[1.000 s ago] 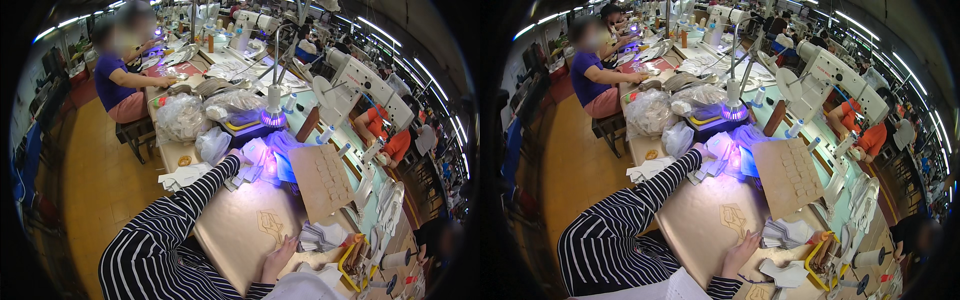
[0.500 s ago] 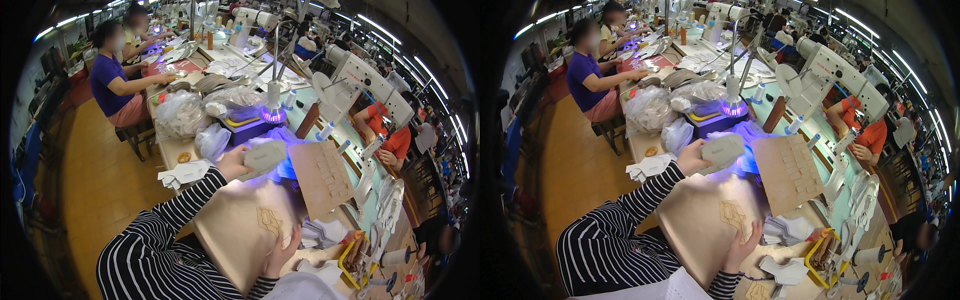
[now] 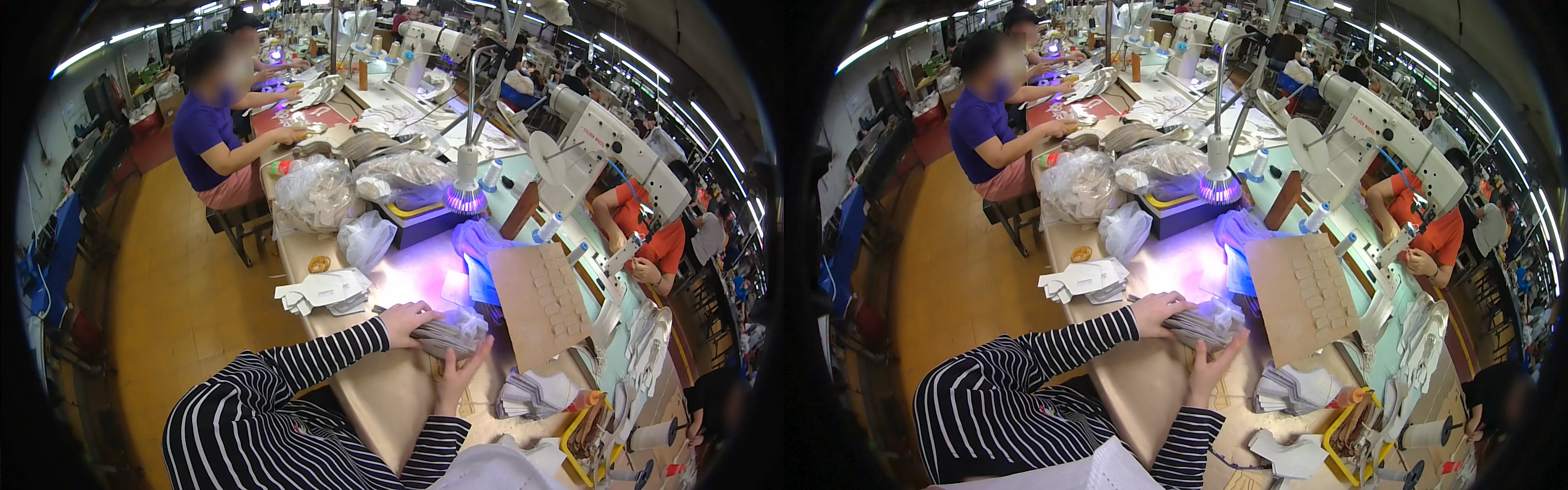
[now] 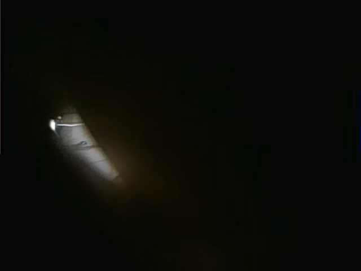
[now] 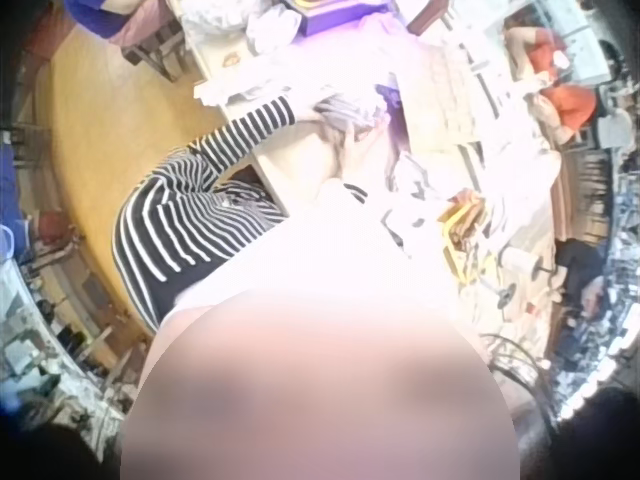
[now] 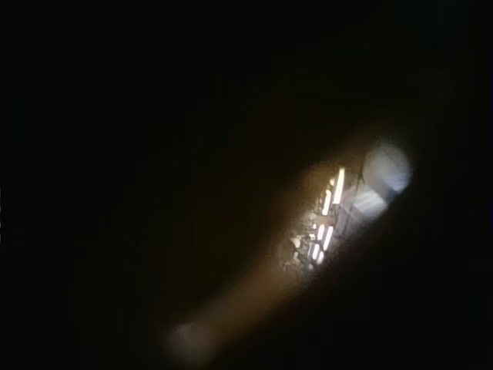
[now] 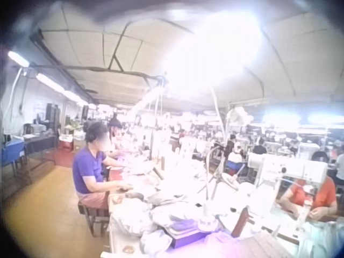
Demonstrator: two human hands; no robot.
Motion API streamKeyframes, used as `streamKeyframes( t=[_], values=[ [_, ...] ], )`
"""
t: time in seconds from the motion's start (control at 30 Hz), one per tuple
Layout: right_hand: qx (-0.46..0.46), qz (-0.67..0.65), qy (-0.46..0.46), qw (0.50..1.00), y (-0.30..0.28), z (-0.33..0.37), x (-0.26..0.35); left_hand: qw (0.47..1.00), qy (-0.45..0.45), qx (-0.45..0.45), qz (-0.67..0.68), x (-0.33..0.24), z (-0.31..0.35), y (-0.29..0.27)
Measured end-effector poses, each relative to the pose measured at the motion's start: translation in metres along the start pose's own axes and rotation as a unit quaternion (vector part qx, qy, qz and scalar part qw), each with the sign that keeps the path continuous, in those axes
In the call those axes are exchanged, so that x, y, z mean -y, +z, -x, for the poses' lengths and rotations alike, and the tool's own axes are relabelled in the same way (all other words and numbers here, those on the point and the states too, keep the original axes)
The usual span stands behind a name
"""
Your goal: The person marks fabric pieces using a pen and a paper template, then cuts the marked fabric with scissors. The person handles multiple fabric pieces and templates, aligning them before marking and cutting.
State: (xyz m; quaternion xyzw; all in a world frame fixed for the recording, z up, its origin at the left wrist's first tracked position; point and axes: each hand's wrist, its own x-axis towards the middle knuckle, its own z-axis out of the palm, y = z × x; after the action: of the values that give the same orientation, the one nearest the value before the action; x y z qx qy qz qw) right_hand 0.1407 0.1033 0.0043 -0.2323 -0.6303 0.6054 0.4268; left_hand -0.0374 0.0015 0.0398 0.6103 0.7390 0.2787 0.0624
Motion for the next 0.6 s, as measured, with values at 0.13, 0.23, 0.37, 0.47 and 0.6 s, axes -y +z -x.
streamKeyframes(
  t=[0.13, 0.23, 0.37, 0.47, 0.6],
  values=[
    [0.115, -0.090, 0.028, 0.989, 0.009, 0.005, -0.006, 0.996, -0.034, 0.070, 0.034, -0.010, -0.005, -0.001],
    [0.027, -0.032, 0.015, 0.999, 0.019, 0.008, -0.011, 0.992, -0.053, 0.096, 0.054, -0.015, -0.004, -0.002],
    [0.130, 0.000, 0.027, 0.991, 0.013, 0.006, -0.012, 0.998, -0.017, 0.049, 0.020, -0.013, 0.001, 0.001],
    [0.063, 0.073, -0.019, 0.995, 0.018, 0.010, -0.013, 1.000, -0.006, 0.000, 0.018, -0.011, 0.005, 0.002],
    [0.115, -0.104, 0.039, 0.987, 0.016, 0.009, -0.011, 0.997, 0.002, -0.075, 0.005, -0.014, 0.013, 0.006]
  ],
)
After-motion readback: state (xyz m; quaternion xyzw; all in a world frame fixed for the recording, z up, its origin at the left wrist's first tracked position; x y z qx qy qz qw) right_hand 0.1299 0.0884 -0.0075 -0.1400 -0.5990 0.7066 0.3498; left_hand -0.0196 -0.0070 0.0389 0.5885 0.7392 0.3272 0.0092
